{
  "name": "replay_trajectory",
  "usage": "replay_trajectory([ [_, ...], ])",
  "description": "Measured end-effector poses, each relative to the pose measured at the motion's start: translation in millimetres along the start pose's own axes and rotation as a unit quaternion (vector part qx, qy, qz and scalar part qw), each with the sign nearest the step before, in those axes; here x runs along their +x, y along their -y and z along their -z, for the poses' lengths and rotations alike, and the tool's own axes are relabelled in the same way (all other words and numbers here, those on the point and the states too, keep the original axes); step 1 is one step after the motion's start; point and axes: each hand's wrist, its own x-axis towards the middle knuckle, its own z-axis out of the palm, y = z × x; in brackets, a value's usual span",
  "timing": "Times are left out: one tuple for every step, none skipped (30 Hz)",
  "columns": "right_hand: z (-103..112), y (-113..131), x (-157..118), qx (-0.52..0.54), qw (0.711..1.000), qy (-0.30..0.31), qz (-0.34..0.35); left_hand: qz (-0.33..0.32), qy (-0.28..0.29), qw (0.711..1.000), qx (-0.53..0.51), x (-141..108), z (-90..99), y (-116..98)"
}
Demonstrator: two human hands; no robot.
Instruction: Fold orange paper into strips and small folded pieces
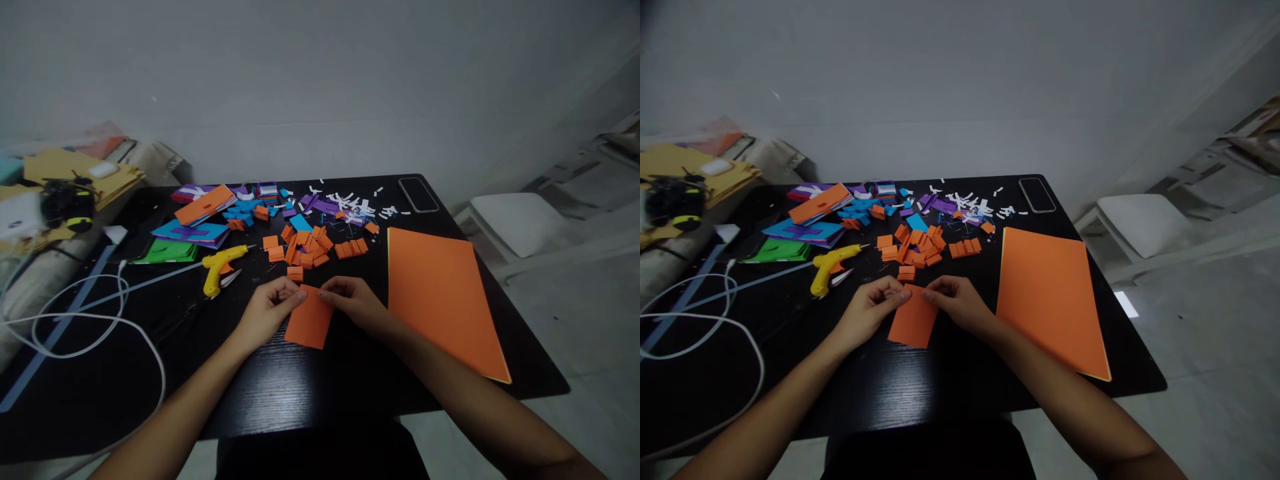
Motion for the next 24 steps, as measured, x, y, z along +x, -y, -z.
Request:
replay_trajectory([
  [0.0, 0.0, 0.1, 0.004, 1.000, -0.001, 0.000, 0.007, 0.004, 1.000, 0.000, 0.3, 0.3, 0.8],
  [0.1, -0.1, 0.1, 0.005, 1.000, -0.004, 0.001, 0.011, 0.007, 1.000, 0.002, 0.6, 0.6, 1.5],
  [0.1, -0.1, 0.1, 0.001, 1.000, -0.009, 0.003, 0.014, 0.010, 1.000, 0.005, 0.8, 0.7, 1.7],
  [0.2, -0.1, 0.0, -0.006, 1.000, -0.011, 0.003, 0.015, 0.014, 1.000, 0.009, 1.0, 0.7, 1.6],
  [0.3, 0.0, -0.2, -0.014, 1.000, -0.010, 0.003, 0.016, 0.020, 1.000, 0.013, 1.0, 0.5, 1.0],
  [0.3, 0.1, -0.5, -0.021, 1.000, -0.005, 0.001, 0.015, 0.027, 0.999, 0.017, 1.0, 0.1, 0.2],
  [0.3, 0.2, -0.8, -0.027, 1.000, 0.002, 0.000, 0.012, 0.033, 0.999, 0.023, 0.9, -0.3, -0.8],
  [0.2, 0.3, -1.0, -0.032, 0.999, 0.011, -0.001, 0.008, 0.040, 0.999, 0.032, 0.7, -0.6, -1.9],
  [0.1, 0.4, -1.3, -0.037, 0.999, 0.019, -0.001, 0.003, 0.046, 0.998, 0.042, 0.4, -0.9, -2.8],
  [-0.1, 0.5, -1.5, -0.041, 0.999, 0.024, 0.000, -0.002, 0.050, 0.997, 0.052, 0.2, -1.1, -3.4],
  [-0.3, 0.6, -1.7, -0.045, 0.999, 0.027, 0.002, -0.006, 0.054, 0.997, 0.063, 0.0, -1.1, -3.8],
  [-0.4, 0.7, -1.7, -0.049, 0.998, 0.029, 0.003, -0.010, 0.057, 0.996, 0.072, -0.2, -0.9, -4.0],
  [-0.4, 0.7, -1.6, -0.052, 0.998, 0.028, 0.004, -0.014, 0.059, 0.995, 0.081, -0.3, -0.7, -3.9],
  [-0.3, 0.6, -1.4, -0.054, 0.998, 0.028, 0.006, -0.017, 0.062, 0.994, 0.088, -0.4, -0.4, -3.8],
  [-0.1, 0.4, -1.0, -0.056, 0.998, 0.027, 0.009, -0.020, 0.065, 0.993, 0.094, -0.5, -0.1, -3.6],
  [0.2, 0.2, -0.6, -0.058, 0.998, 0.027, 0.012, -0.022, 0.068, 0.993, 0.099, -0.5, 0.0, -3.4],
  [0.4, -0.2, 0.0, -0.060, 0.998, 0.026, 0.017, -0.024, 0.070, 0.992, 0.102, -0.6, 0.0, -3.2],
  [0.5, -0.7, 0.4, -0.062, 0.997, 0.027, 0.022, -0.024, 0.073, 0.992, 0.105, -0.7, -0.1, -3.0],
  [0.5, -1.2, 0.8, -0.064, 0.997, 0.029, 0.027, -0.024, 0.074, 0.991, 0.107, -0.8, -0.4, -2.6],
  [0.3, -1.7, 1.0, -0.067, 0.997, 0.031, 0.030, -0.022, 0.075, 0.991, 0.109, -1.0, -0.9, -2.1],
  [-0.2, -2.2, 1.0, -0.071, 0.996, 0.034, 0.031, -0.021, 0.076, 0.991, 0.111, -1.2, -1.4, -1.3],
  [-0.9, -2.5, 0.8, -0.078, 0.996, 0.035, 0.030, -0.020, 0.075, 0.990, 0.113, -1.5, -2.0, -0.4],
  [-1.6, -2.7, 0.5, -0.087, 0.995, 0.035, 0.028, -0.020, 0.075, 0.990, 0.116, -1.8, -2.5, 0.7],
  [-2.4, -2.8, 0.1, -0.096, 0.994, 0.033, 0.028, -0.020, 0.074, 0.990, 0.118, -2.1, -2.9, 1.8],
])
